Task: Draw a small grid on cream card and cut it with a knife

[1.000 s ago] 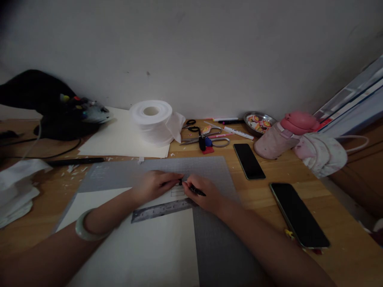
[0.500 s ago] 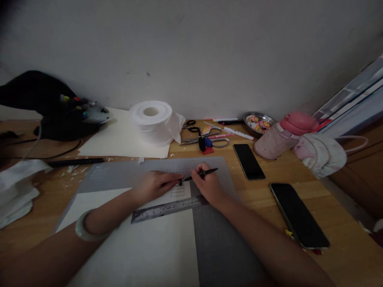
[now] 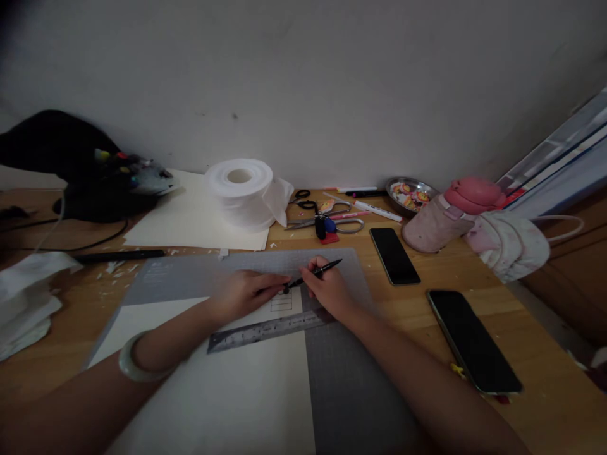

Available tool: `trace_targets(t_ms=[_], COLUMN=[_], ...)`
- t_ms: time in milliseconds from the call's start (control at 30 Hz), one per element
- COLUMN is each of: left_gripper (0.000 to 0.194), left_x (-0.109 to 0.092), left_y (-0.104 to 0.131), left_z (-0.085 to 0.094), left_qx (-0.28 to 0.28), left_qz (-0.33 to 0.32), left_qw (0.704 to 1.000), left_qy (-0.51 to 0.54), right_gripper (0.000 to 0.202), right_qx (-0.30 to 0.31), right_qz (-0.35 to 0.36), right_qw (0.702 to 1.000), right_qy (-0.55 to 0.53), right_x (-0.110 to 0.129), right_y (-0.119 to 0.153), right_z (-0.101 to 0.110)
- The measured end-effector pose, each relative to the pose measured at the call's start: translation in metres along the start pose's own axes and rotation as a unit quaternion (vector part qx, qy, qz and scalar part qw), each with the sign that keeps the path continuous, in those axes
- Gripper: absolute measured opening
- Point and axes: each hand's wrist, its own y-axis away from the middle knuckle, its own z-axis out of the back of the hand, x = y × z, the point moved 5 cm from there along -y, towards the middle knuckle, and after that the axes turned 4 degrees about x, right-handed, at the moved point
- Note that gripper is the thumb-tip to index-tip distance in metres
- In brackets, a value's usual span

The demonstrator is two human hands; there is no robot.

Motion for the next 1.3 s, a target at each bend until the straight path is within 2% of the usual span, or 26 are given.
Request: trace_targets(t_ms=[167, 500, 900, 967, 1033, 1067, 1133, 1233, 1300], left_gripper=[0.027, 0.028, 0.026, 0.025, 0.025, 0.025, 0.026, 0.027, 0.028], left_x=[0.0, 0.002, 0.002, 0.002, 0.002, 0.002, 0.002, 0.002, 0.002], left_y=[0.0, 0.001, 0.001, 0.001, 0.001, 0.001, 0.001, 0.001, 0.001], left_z=[-0.001, -0.003, -0.003, -0.002, -0.001, -0.001, -0.002, -0.002, -0.003], left_qx=[-0.009, 0.01, -0.005, -0.009, -0.011, -0.01, -0.006, 0.0, 0.007], left_qz=[-0.01, 0.008, 0.001, 0.002, 0.003, 0.002, -0.001, 0.002, 0.008], left_qw=[1.0, 1.0, 1.0, 1.0, 1.0, 1.0, 1.0, 1.0, 1.0], left_qy=[0.005, 0.011, 0.007, 0.005, 0.002, 0.002, 0.005, 0.011, 0.01], right_gripper=[0.025, 0.023, 0.023, 0.024, 0.024, 0.024, 0.022, 0.021, 0.021], right_qx=[-0.001, -0.008, -0.002, -0.022, -0.057, -0.065, -0.03, 0.05, 0.054], right_qz=[-0.001, -0.002, -0.003, 0.01, 0.061, 0.103, 0.211, 0.369, 0.432], right_qw=[1.0, 0.999, 1.0, 1.0, 0.996, 0.991, 0.961, 0.873, 0.827], right_qy=[0.015, 0.032, 0.014, 0.003, 0.025, 0.062, 0.176, 0.315, 0.356], right_x=[0.004, 0.007, 0.006, 0.007, 0.012, 0.017, 0.028, 0.038, 0.042], right_y=[0.0, 0.001, 0.002, 0.006, 0.013, 0.018, 0.029, 0.045, 0.052], right_z=[0.0, 0.0, 0.001, 0.004, 0.009, 0.01, 0.003, -0.017, -0.025])
